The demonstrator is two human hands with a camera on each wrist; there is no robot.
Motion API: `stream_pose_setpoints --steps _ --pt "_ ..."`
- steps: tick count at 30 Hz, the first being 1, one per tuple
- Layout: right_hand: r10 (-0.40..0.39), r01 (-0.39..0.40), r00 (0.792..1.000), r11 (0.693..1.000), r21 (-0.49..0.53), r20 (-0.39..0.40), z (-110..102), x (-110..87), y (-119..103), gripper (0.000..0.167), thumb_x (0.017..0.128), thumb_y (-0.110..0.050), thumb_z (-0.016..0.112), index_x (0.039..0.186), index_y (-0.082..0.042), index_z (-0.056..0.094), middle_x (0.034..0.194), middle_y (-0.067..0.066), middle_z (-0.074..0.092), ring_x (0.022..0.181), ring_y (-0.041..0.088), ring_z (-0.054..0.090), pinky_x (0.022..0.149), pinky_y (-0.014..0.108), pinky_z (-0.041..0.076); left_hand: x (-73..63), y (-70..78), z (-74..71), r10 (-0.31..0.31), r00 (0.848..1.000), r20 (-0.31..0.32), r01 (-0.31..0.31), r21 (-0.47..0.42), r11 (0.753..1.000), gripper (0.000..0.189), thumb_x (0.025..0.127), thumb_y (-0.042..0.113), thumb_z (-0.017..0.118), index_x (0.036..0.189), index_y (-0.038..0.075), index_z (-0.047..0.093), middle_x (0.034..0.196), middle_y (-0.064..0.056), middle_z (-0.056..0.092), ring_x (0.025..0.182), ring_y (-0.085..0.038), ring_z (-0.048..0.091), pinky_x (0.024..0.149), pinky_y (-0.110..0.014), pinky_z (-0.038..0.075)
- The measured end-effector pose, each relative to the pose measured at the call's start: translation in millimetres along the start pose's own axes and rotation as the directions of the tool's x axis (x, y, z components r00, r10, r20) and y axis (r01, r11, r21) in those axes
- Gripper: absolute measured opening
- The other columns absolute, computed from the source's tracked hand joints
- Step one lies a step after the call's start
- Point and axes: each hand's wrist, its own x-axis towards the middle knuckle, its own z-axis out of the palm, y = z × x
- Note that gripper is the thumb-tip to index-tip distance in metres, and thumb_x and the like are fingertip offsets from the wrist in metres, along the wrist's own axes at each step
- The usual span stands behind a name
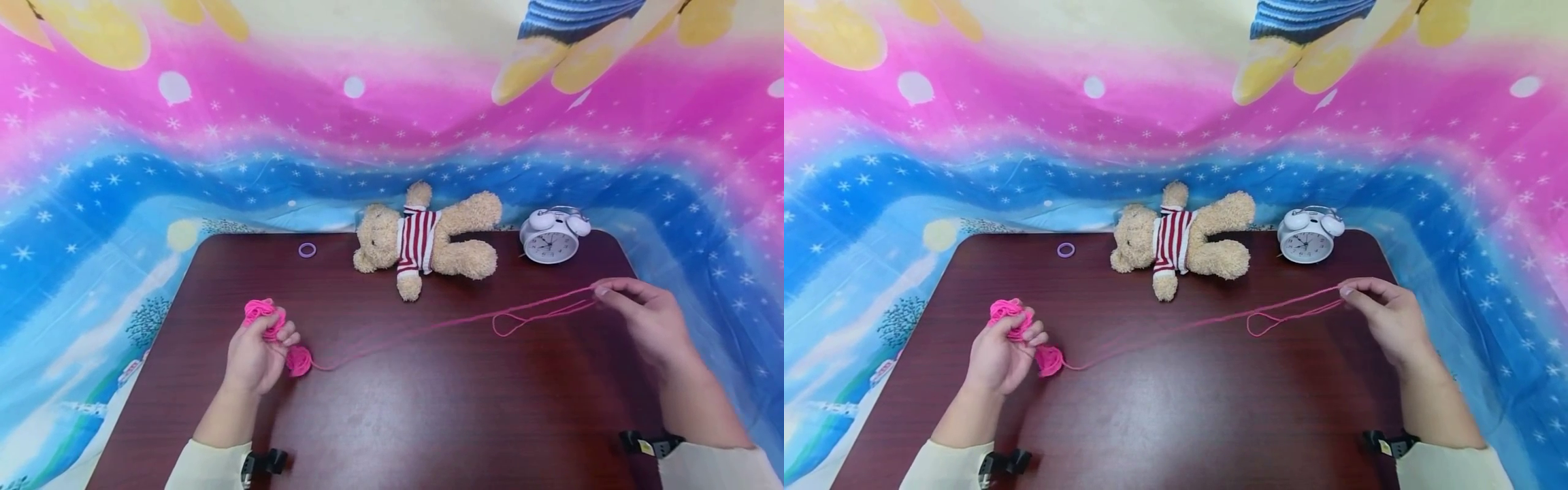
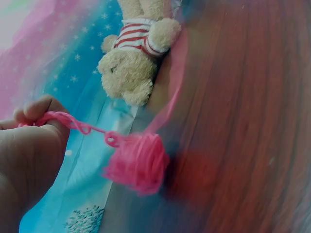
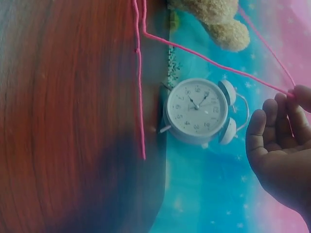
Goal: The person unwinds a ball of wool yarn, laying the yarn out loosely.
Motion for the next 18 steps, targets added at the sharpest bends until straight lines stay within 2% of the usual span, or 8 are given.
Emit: stream_pose_setpoints --steps 3,5,8,11,13,14,16,18 --pt "0.011 -0.01 1.0 0.996 0.084 -0.005 -7.6 1.5 -0.4 0.011 0.097 -0.004 0.071 0.105 -0.001 0.078 0.099 -0.008 0.078 0.089 0.004 0.069 0.074 0.014 0.055 -0.1 5.6 -4.6 0.036 0.999 0.011 -0.037 0.013 0.999 0.016 0.112 0.009 0.034 0.099 0.017 0.039 0.081 0.002 0.037 0.064 -0.017 0.023 0.061 -0.026 0.026" --pt "0.025 -0.022 0.999 0.993 0.116 -0.021 -13.7 3.2 -0.2 0.011 0.097 -0.004 0.072 0.105 -0.001 0.078 0.097 -0.007 0.078 0.084 0.006 0.07 0.072 0.016 0.056 -0.6 8.7 -8.0 0.053 0.999 0.011 -0.053 0.032 0.998 0.017 0.111 0.01 0.034 0.098 0.016 0.041 0.081 0.001 0.037 0.065 -0.019 0.02 0.06 -0.026 0.025" --pt "0.076 -0.068 0.995 0.991 0.114 -0.066 -24.3 5.6 0.8 0.01 0.097 -0.01 0.074 0.103 -0.006 0.081 0.093 -0.007 0.078 0.08 0.007 0.071 0.07 0.016 0.057 -1.5 11.8 -13.0 0.062 0.998 -0.007 -0.061 0.09 0.994 0.015 0.11 0.007 0.035 0.1 0.014 0.044 0.081 0.001 0.037 0.065 -0.019 0.022 0.06 -0.025 0.029" --pt "0.146 -0.134 0.983 0.984 0.115 -0.107 -35.4 7.6 2.7 0.01 0.096 -0.015 0.076 0.103 -0.01 0.082 0.09 -0.009 0.077 0.079 0.005 0.071 0.07 0.016 0.057 -2.8 13.0 -17.9 0.057 0.997 -0.052 -0.043 0.232 0.972 0.015 0.106 0.0 0.036 0.11 0.01 0.047 0.081 0.0 0.039 0.067 -0.017 0.03 0.065 -0.026 0.037" --pt "0.188 -0.172 0.976 0.976 0.136 -0.112 -42.0 8.5 5.1 0.011 0.096 -0.017 0.077 0.103 -0.011 0.082 0.092 -0.01 0.077 0.08 0.005 0.072 0.071 0.015 0.057 -3.7 13.1 -20.6 0.046 0.995 -0.086 -0.009 0.382 0.924 0.023 0.103 -0.004 0.039 0.121 0.005 0.049 0.083 -0.001 0.04 0.072 -0.016 0.038 0.07 -0.026 0.042" --pt "0.204 -0.188 0.973 0.972 0.14 -0.111 -44.7 8.9 6.5 0.011 0.096 -0.017 0.077 0.104 -0.011 0.081 0.093 -0.01 0.076 0.08 0.005 0.072 0.072 0.015 0.057 -4.3 13.0 -22.0 0.042 0.994 -0.102 0.011 0.47 0.882 0.029 0.101 -0.005 0.042 0.128 0.003 0.049 0.086 -0.003 0.043 0.076 -0.016 0.042 0.073 -0.026 0.045" --pt "0.229 -0.215 0.967 0.969 0.126 -0.115 -48.8 9.9 9.8 0.012 0.096 -0.019 0.077 0.104 -0.012 0.081 0.093 -0.01 0.076 0.079 0.005 0.072 0.071 0.015 0.057 -5.5 12.8 -24.3 0.031 0.992 -0.126 0.055 0.631 0.774 0.037 0.099 -0.004 0.049 0.136 0.001 0.048 0.097 -0.007 0.049 0.086 -0.018 0.047 0.078 -0.026 0.047" --pt "0.245 -0.236 0.963 0.968 0.086 -0.116 -51.2 10.7 13.2 0.013 0.096 -0.021 0.077 0.105 -0.013 0.081 0.092 -0.01 0.075 0.079 0.004 0.072 0.07 0.014 0.056 -6.5 12.2 -27.0 0.026 0.991 -0.128 0.083 0.766 0.637 0.042 0.098 0.0 0.056 0.139 0.0 0.049 0.111 -0.012 0.054 0.096 -0.02 0.05 0.08 -0.026 0.049"
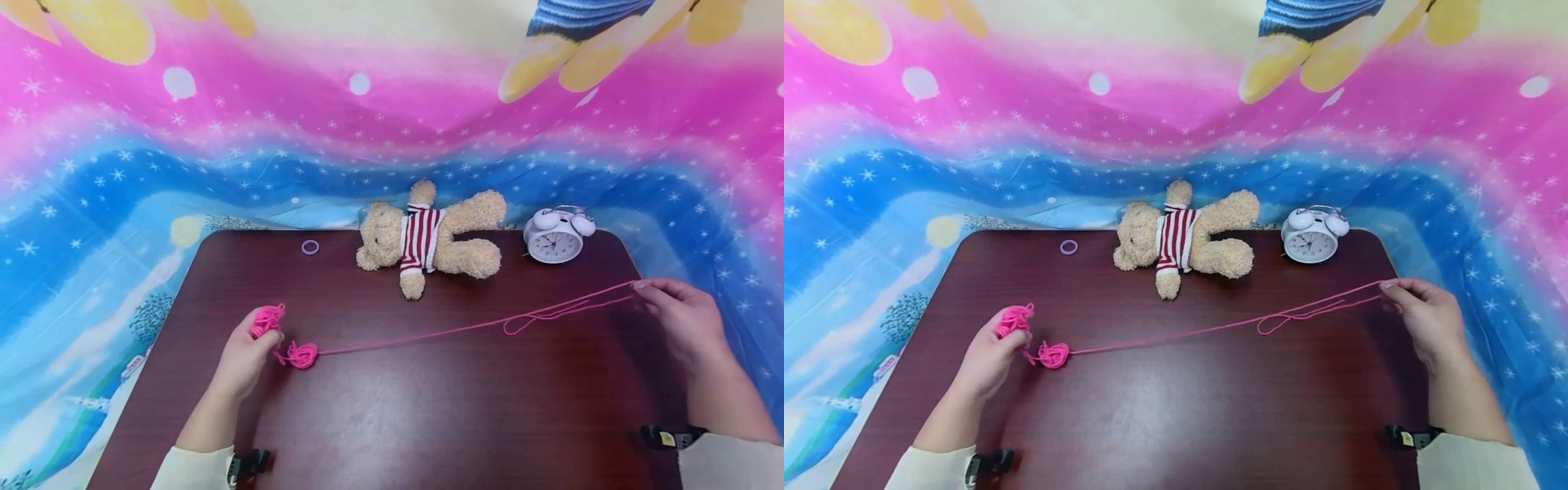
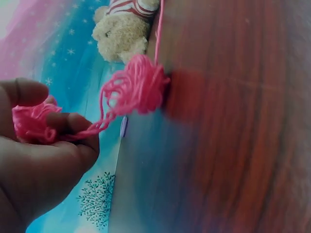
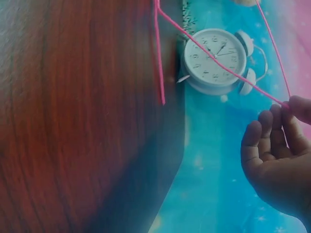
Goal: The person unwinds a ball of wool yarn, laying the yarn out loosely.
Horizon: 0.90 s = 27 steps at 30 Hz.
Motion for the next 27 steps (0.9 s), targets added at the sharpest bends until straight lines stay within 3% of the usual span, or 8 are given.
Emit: stream_pose_setpoints --steps 2,6,11,16,19,24,27 --pt "0.013 -0.013 1.0 0.997 -0.08 -0.005 -2.6 1.6 2.8 0.014 0.096 -0.025 0.076 0.106 -0.015 0.081 0.09 -0.011 0.075 0.078 0.004 0.07 0.069 0.014 0.055 -1.2 -2.8 -0.6 0.005 1.0 0.016 -0.007 0.148 0.989 0.04 0.097 0.005 0.062 0.136 0.0 0.051 0.118 -0.017 0.056 0.1 -0.022 0.052 0.079 -0.026 0.051" --pt "0.03 -0.028 1.0 0.967 -0.253 0.003 -5.7 5.9 9.2 0.017 0.098 -0.032 0.074 0.108 -0.02 0.08 0.089 -0.015 0.073 0.079 0.002 0.069 0.07 0.013 0.053 -3.3 -10.0 0.2 0.05 0.995 0.089 -0.077 0.332 0.94 0.043 0.094 0.016 0.075 0.128 0.002 0.054 0.112 -0.016 0.057 0.091 -0.025 0.057 0.073 -0.032 0.055" --pt "0.028 -0.009 0.999 0.905 -0.425 0.039 -4.2 10.2 18.2 0.028 0.1 -0.041 0.069 0.115 -0.019 0.075 0.094 -0.023 0.068 0.082 0.002 0.069 0.072 0.015 0.051 -4.9 -17.0 5.7 0.099 0.983 0.153 -0.159 0.46 0.874 0.056 0.083 0.034 0.088 0.122 0.006 0.059 0.113 -0.01 0.058 0.095 -0.022 0.057 0.08 -0.037 0.052" --pt "-0.003 0.034 0.999 0.805 -0.592 0.055 0.9 10.9 25.1 0.052 0.099 -0.052 0.065 0.127 -0.008 0.068 0.099 -0.026 0.061 0.086 0.006 0.067 0.07 0.022 0.051 -4.2 -24.5 12.1 0.123 0.976 0.177 -0.194 0.47 0.861 0.059 0.075 0.031 0.094 0.12 0.009 0.062 0.113 -0.006 0.061 0.096 -0.021 0.059 0.083 -0.039 0.051" --pt "-0.023 0.066 0.997 0.754 -0.653 0.074 2.6 11.5 27.5 0.056 0.101 -0.053 0.061 0.131 -0.006 0.066 0.107 -0.012 0.064 0.089 0.013 0.064 0.068 0.025 0.051 -4.1 -26.3 14.7 0.134 0.973 0.188 -0.21 0.478 0.853 0.059 0.074 0.027 0.095 0.12 0.011 0.063 0.112 -0.004 0.063 0.097 -0.02 0.061 0.083 -0.039 0.052" --pt "-0.064 0.124 0.992 0.682 -0.721 0.11 5.3 12.8 29.8 0.054 0.103 -0.048 0.06 0.131 -0.002 0.067 0.122 0.023 0.066 0.104 0.034 0.058 0.068 0.029 0.048 -4.0 -26.5 18.7 0.117 0.972 0.203 -0.206 0.505 0.838 0.057 0.074 0.023 0.095 0.12 0.013 0.062 0.11 -0.003 0.068 0.098 -0.02 0.063 0.085 -0.041 0.053" --pt "-0.084 0.152 0.988 0.651 -0.743 0.129 6.6 13.8 30.5 0.051 0.103 -0.045 0.062 0.13 -0.001 0.066 0.122 0.028 0.066 0.11 0.04 0.057 0.07 0.03 0.046 -4.2 -26.0 20.8 0.111 0.972 0.207 -0.205 0.519 0.83 0.056 0.074 0.019 0.095 0.119 0.014 0.063 0.111 -0.003 0.069 0.101 -0.022 0.064 0.088 -0.045 0.053"
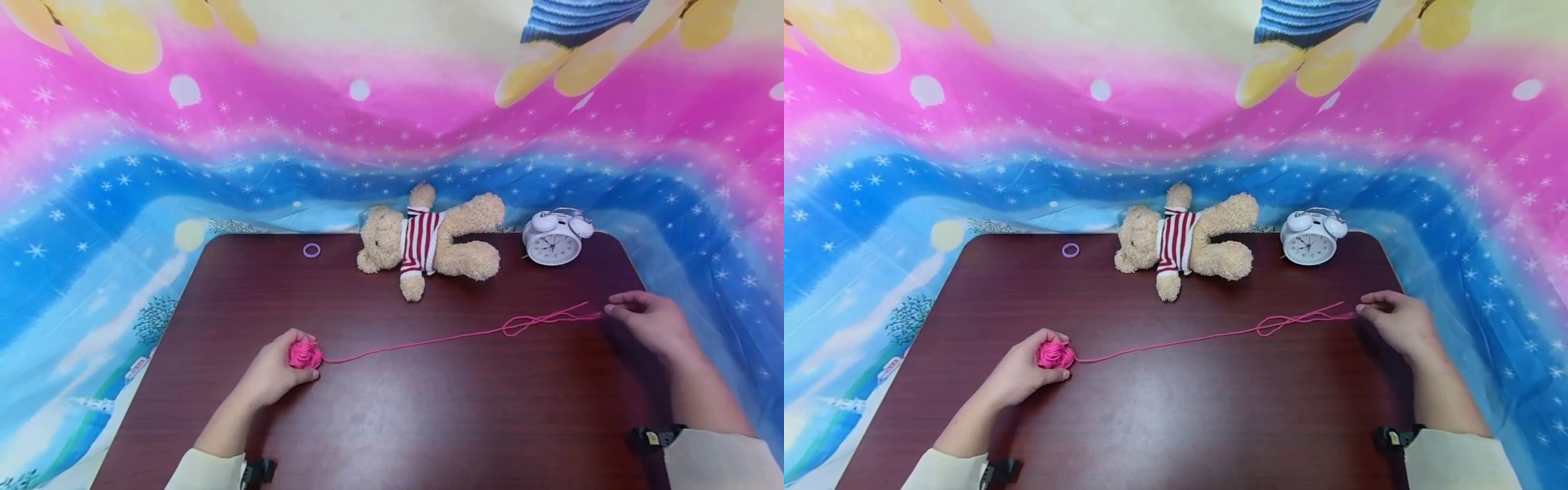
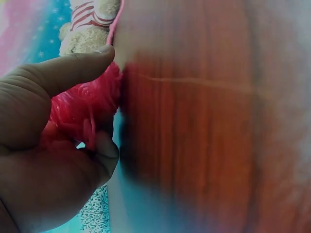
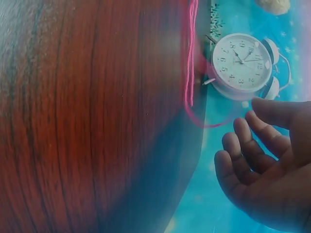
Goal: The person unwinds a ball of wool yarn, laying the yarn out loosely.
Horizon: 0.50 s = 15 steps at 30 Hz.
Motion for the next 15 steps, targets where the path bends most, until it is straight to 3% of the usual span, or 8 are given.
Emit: stream_pose_setpoints --steps 5,9,15 --pt "-0.03 0.029 1.0 0.999 -0.034 -0.007 1.5 -0.1 -4.0 0.049 0.102 -0.042 0.064 0.129 -0.001 0.066 0.116 0.027 0.069 0.107 0.042 0.059 0.071 0.034 0.045 0.6 0.8 2.3 0.01 1.0 -0.012 -0.009 0.053 0.999 0.051 0.074 0.015 0.094 0.116 0.013 0.065 0.108 -0.004 0.067 0.107 -0.028 0.059 0.09 -0.049 0.05" --pt "-0.037 0.036 0.999 0.998 -0.046 -0.018 3.0 -1.5 -9.6 0.048 0.102 -0.041 0.065 0.128 -0.001 0.067 0.115 0.026 0.07 0.103 0.039 0.061 0.071 0.034 0.045 0.9 1.8 2.8 0.013 1.0 -0.013 -0.012 0.085 0.996 0.044 0.079 0.014 0.09 0.113 0.013 0.063 0.103 -0.004 0.065 0.101 -0.027 0.059 0.086 -0.045 0.05" --pt "-0.056 0.053 0.997 0.998 -0.045 -0.05 7.5 -3.1 -18.3 0.046 0.1 -0.041 0.069 0.126 -0.003 0.069 0.108 0.019 0.074 0.087 0.011 0.06 0.065 0.024 0.046 -0.3 5.1 -0.9 -0.004 1.0 -0.012 0.005 0.071 0.997 0.035 0.087 0.015 0.084 0.114 0.012 0.061 0.102 -0.003 0.065 0.091 -0.021 0.059 0.081 -0.041 0.051"
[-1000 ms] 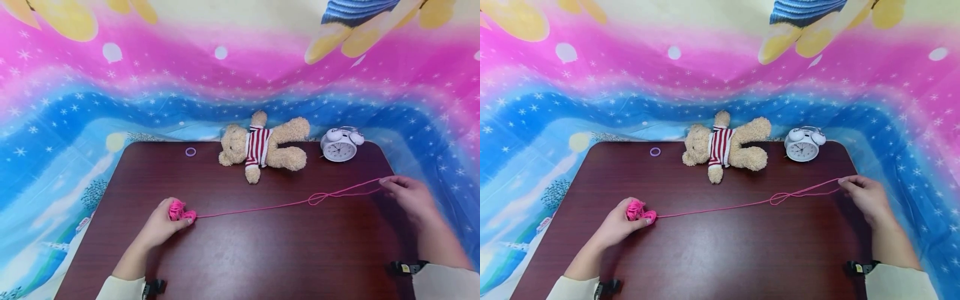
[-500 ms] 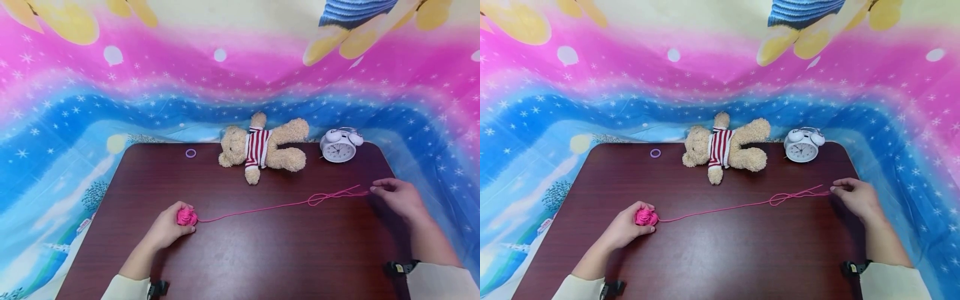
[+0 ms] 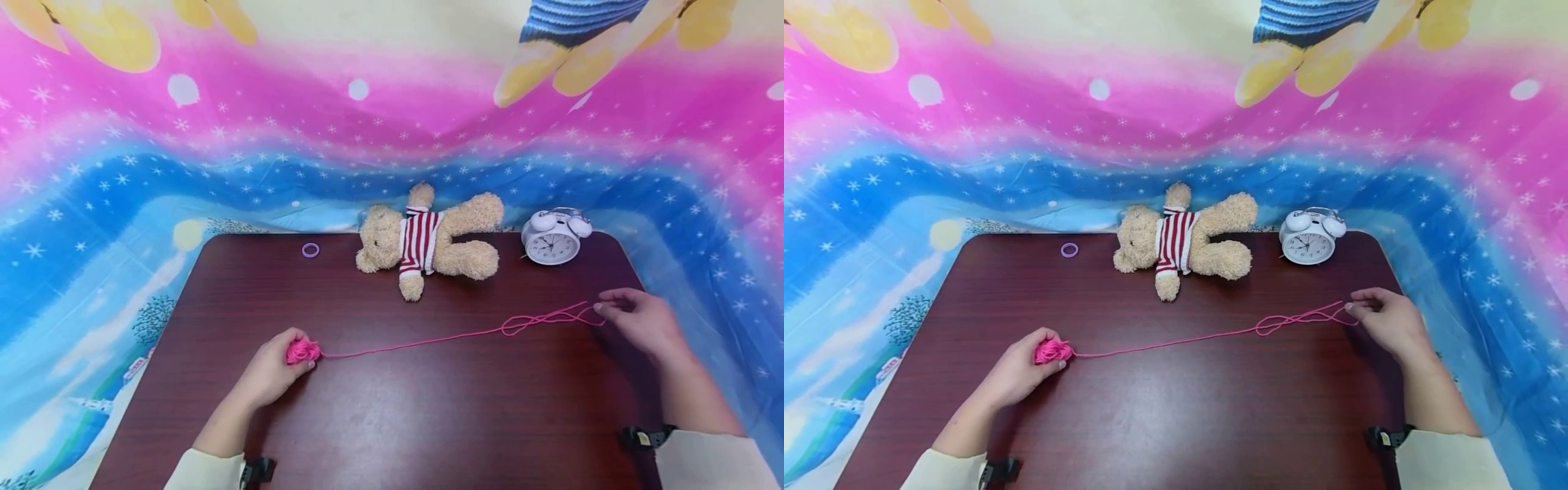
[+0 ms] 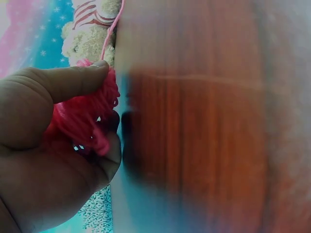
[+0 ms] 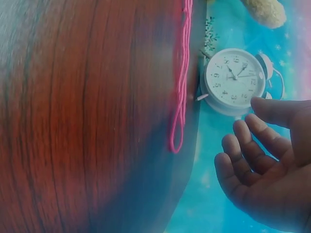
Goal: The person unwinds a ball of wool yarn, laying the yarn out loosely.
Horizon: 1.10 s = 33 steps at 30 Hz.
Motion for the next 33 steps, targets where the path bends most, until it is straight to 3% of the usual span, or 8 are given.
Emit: stream_pose_setpoints --steps 4,10,16,22,24,29,33 --pt "-0.015 0.016 1.0 1.0 0.013 -0.019 -0.4 -1.9 -9.3 0.044 0.099 -0.038 0.07 0.125 -0.002 0.07 0.104 0.017 0.075 0.081 0.005 0.058 0.064 0.024 0.046 2.2 4.4 -5.3 -0.008 1.0 -0.012 0.007 -0.051 0.999 0.037 0.09 0.016 0.082 0.119 0.011 0.06 0.103 -0.006 0.065 0.081 -0.02 0.06 0.073 -0.037 0.054" --pt "-0.029 0.029 0.999 1.0 0.002 -0.043 4.7 -6.0 -26.3 0.043 0.1 -0.038 0.07 0.125 -0.004 0.07 0.102 0.015 0.075 0.085 0.02 0.063 0.063 0.027 0.048 3.8 7.8 -8.1 -0.03 0.999 -0.029 0.024 -0.184 0.983 0.037 0.092 0.012 0.078 0.122 0.013 0.057 0.103 -0.011 0.06 0.059 -0.021 0.06 0.056 -0.034 0.056" --pt "-0.075 0.077 0.996 0.996 0.042 -0.043 20.3 -14.1 -48.2 0.039 0.099 -0.035 0.072 0.125 -0.005 0.07 0.103 0.013 0.075 0.092 0.029 0.068 0.068 0.028 0.052 -1.9 8.3 -7.7 -0.004 0.994 -0.108 -0.021 -0.236 0.972 0.032 0.092 0.01 0.077 0.12 0.012 0.061 0.105 -0.008 0.058 0.064 -0.022 0.061 0.057 -0.032 0.056" --pt "-0.118 0.12 0.993 0.99 0.069 -0.029 35.6 -19.7 -75.6 0.033 0.098 -0.032 0.074 0.121 -0.008 0.071 0.102 0.008 0.076 0.095 0.029 0.071 0.078 0.035 0.055 -6.5 17.4 -11.1 -0.023 0.983 -0.183 -0.024 -0.249 0.968 0.029 0.094 0.011 0.075 0.121 0.015 0.063 0.108 -0.003 0.069 0.087 -0.018 0.06 0.075 -0.03 0.052" --pt "-0.125 0.126 0.992 0.988 0.088 -0.021 39.7 -21.5 -84.4 0.032 0.097 -0.031 0.075 0.121 -0.008 0.071 0.101 0.007 0.076 0.094 0.028 0.071 0.078 0.035 0.056 -6.3 22.8 -11.9 -0.037 0.983 -0.18 -0.018 -0.295 0.955 0.028 0.094 0.01 0.074 0.12 0.015 0.062 0.103 -0.005 0.069 0.08 -0.018 0.06 0.07 -0.03 0.053" --pt "-0.161 0.161 0.987 0.977 0.143 -0.011 55.1 -27.4 -105.5 0.03 0.095 -0.025 0.078 0.119 -0.008 0.072 0.097 0.003 0.075 0.087 0.021 0.069 0.075 0.033 0.056 -5.3 36.7 -9.0 -0.045 0.99 -0.137 -0.021 -0.444 0.896 0.03 0.095 0.005 0.072 0.121 0.012 0.059 0.084 -0.011 0.061 0.052 -0.018 0.053 0.049 -0.031 0.049" --pt "-0.217 0.214 0.976 0.951 0.224 -0.011 73.1 -32.2 -123.3 0.025 0.093 -0.017 0.079 0.116 -0.008 0.073 0.095 0.0 0.074 0.085 0.017 0.068 0.075 0.029 0.057 -2.2 49.8 -2.7 -0.022 0.993 -0.12 -0.04 -0.491 0.87 0.029 0.096 0.006 0.072 0.121 0.013 0.059 0.089 -0.012 0.063 0.054 -0.017 0.052 0.05 -0.031 0.049"
